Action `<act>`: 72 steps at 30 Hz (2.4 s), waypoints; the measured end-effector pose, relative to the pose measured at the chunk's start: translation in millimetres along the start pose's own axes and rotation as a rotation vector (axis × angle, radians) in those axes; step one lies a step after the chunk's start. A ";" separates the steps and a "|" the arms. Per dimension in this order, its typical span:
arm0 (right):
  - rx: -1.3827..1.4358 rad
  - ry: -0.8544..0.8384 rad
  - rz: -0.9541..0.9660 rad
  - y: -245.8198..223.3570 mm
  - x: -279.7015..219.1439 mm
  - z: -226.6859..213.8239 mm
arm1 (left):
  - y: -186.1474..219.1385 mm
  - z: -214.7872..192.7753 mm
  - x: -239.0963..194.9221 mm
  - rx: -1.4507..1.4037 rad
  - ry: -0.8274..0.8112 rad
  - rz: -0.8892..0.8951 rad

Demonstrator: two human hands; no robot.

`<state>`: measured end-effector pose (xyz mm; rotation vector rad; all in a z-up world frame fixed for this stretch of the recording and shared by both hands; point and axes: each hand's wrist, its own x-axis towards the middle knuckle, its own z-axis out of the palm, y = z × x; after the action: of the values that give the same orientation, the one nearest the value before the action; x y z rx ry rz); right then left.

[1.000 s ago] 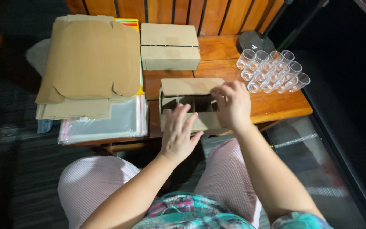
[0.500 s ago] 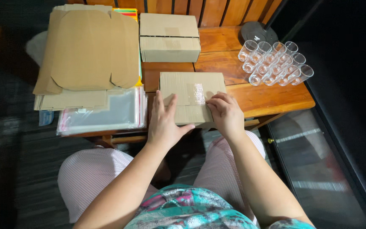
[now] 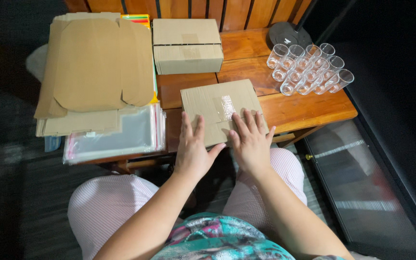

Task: The person opens a cardboard box and removes small clear glasses one by one, placing them on a wooden bench. After emptying the box, they close the flaps and place the empty box into a nearby cabinet.

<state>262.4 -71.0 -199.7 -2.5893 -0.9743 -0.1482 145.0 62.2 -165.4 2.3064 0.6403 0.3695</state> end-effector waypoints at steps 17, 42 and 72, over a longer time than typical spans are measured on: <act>0.436 0.112 -0.151 78.7 66.0 25.7 | -85.2 60.5 39.1 0.063 0.320 0.837; 0.500 0.231 -0.010 65.9 86.8 30.3 | -93.9 59.6 42.6 0.133 0.231 0.883; 0.981 0.259 0.165 65.4 -75.5 18.6 | -12.2 68.9 51.9 0.015 -0.002 0.044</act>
<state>247.6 -155.8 -253.7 -1.6758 -0.5254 0.0396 213.9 59.6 -218.8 2.3382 0.5942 0.3835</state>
